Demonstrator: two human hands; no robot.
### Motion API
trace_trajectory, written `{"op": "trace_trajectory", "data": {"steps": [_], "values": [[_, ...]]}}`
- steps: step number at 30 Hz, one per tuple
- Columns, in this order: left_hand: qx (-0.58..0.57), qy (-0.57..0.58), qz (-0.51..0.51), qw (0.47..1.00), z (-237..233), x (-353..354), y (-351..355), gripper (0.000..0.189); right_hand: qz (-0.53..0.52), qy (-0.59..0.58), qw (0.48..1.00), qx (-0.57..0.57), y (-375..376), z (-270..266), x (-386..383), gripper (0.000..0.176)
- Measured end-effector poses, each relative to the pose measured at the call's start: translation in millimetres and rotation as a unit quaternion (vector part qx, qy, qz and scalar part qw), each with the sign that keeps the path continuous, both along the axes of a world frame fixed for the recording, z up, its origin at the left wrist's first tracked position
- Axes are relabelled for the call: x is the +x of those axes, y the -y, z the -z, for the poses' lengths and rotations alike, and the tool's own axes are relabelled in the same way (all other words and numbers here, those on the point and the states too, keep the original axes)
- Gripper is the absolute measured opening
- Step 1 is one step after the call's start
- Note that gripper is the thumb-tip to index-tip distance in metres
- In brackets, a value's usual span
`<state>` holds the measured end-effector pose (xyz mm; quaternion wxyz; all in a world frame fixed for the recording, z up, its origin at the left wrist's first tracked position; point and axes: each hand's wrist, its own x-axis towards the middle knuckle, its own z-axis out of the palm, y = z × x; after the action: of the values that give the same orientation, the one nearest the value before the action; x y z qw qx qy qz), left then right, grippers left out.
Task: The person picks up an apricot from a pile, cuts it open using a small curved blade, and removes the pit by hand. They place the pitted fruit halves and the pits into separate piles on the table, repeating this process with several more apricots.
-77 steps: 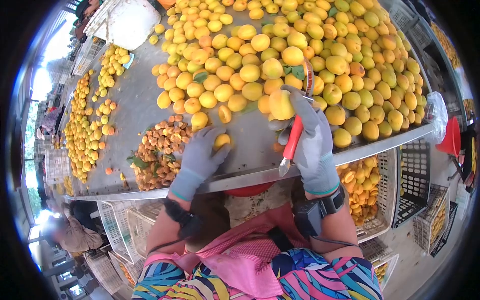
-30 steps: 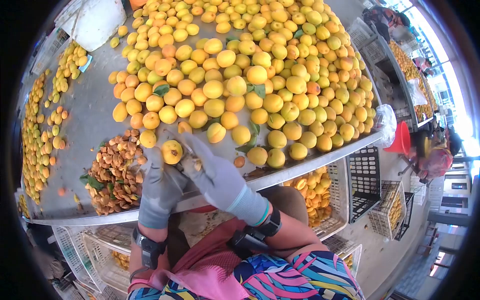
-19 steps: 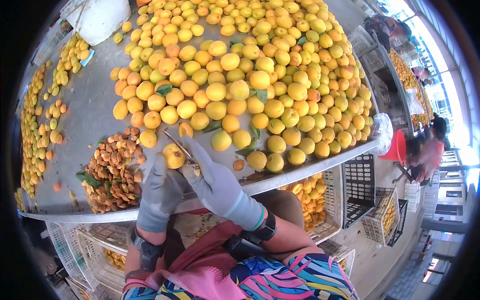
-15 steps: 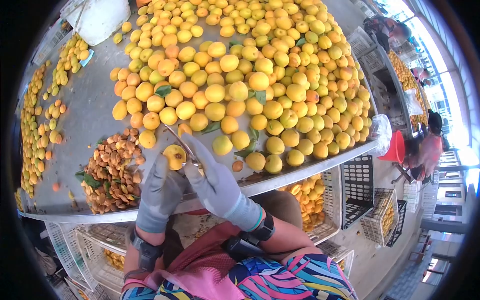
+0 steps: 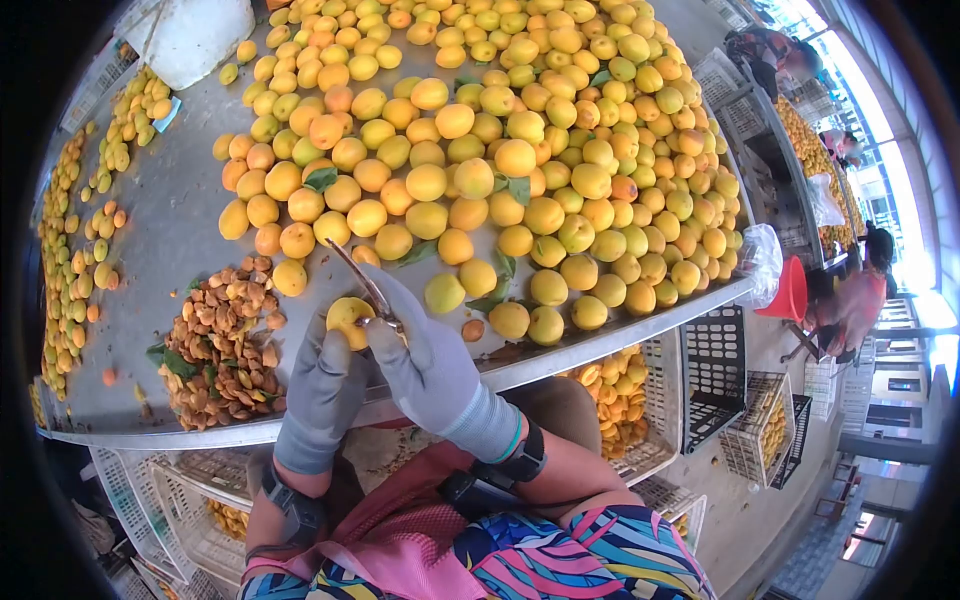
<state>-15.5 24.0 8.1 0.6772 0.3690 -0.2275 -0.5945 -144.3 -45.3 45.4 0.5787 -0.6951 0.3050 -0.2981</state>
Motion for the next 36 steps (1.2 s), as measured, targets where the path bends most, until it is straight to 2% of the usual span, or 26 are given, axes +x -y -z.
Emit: {"op": "trace_trajectory", "data": {"steps": [2, 6, 9, 11, 15, 16, 17, 19, 20, 24, 26, 27, 28, 29, 30, 32, 36], "values": [[-0.025, 0.015, -0.014, 0.999, -0.9, 0.0, 0.0, 0.060, 0.001, -0.005, 0.999, 0.046, -1.1, -0.2, 0.7, 0.051], [-0.029, 0.018, -0.010, 0.999, -1.5, 2.4, -1.4, 0.060, -0.004, -0.022, 0.999, 0.028, -1.6, -0.2, 3.2, 0.050], [-0.009, 0.044, -0.025, 0.999, -2.6, 0.7, -4.9, 0.060, -0.007, -0.022, 0.996, 0.090, -1.6, -1.8, 7.2, 0.049], [-0.003, 0.060, -0.038, 0.998, -1.1, 0.5, -5.0, 0.061, -0.005, -0.007, 0.999, -0.049, 2.3, 5.7, 11.7, 0.050], [-0.002, 0.084, -0.057, 0.995, 0.9, 3.0, -3.9, 0.059, 0.009, 0.020, 0.996, -0.084, 4.8, 16.1, 17.1, 0.052], [-0.013, 0.106, -0.057, 0.993, 2.4, 5.4, -2.9, 0.058, -0.002, 0.018, 0.992, 0.122, 5.2, 6.4, 14.5, 0.050], [-0.023, 0.127, -0.057, 0.990, 4.0, 7.1, -2.8, 0.056, -0.013, 0.016, 0.946, 0.324, 4.7, -0.7, 13.3, 0.048], [-0.017, 0.128, -0.059, 0.990, 7.2, 9.6, -2.9, 0.055, -0.025, 0.011, 0.947, 0.321, 6.9, -7.5, 16.2, 0.045], [-0.013, 0.130, -0.061, 0.990, 7.2, 10.9, -1.3, 0.054, -0.038, 0.005, 0.948, 0.316, 9.2, -9.6, 17.6, 0.066], [-0.002, 0.127, -0.067, 0.990, 2.7, 11.7, 0.5, 0.053, -0.067, 0.034, 0.917, 0.392, 9.6, -6.0, 17.7, 0.070], [0.059, 0.018, -0.063, 0.996, 6.8, 12.8, -1.8, 0.050, -0.149, 0.091, 0.879, 0.444, 11.4, -3.9, 14.9, 0.070], [0.059, 0.019, -0.065, 0.996, 9.4, 15.0, -2.5, 0.050, -0.151, 0.091, 0.879, 0.444, 13.6, -2.5, 11.7, 0.070], [0.063, 0.029, -0.040, 0.997, 12.3, 18.2, -3.3, 0.050, -0.154, 0.085, 0.883, 0.434, 15.6, -1.0, 7.1, 0.055], [0.066, 0.039, -0.015, 0.997, 13.7, 19.9, -3.5, 0.050, -0.157, 0.079, 0.888, 0.424, 16.7, -0.3, 4.8, 0.048], [0.066, 0.039, -0.015, 0.997, 11.3, 18.1, -2.3, 0.050, -0.157, 0.079, 0.888, 0.424, 14.5, -3.6, 7.4, 0.048], [0.007, -0.025, -0.073, 0.997, 2.7, 13.1, 2.3, 0.051, -0.054, 0.063, 0.948, 0.308, 8.7, -13.2, 14.3, 0.056], [-0.010, -0.060, -0.052, 0.997, -2.0, 21.1, 3.5, 0.052, -0.080, 0.066, 0.949, 0.299, 14.3, -8.0, 13.3, 0.061]]}}
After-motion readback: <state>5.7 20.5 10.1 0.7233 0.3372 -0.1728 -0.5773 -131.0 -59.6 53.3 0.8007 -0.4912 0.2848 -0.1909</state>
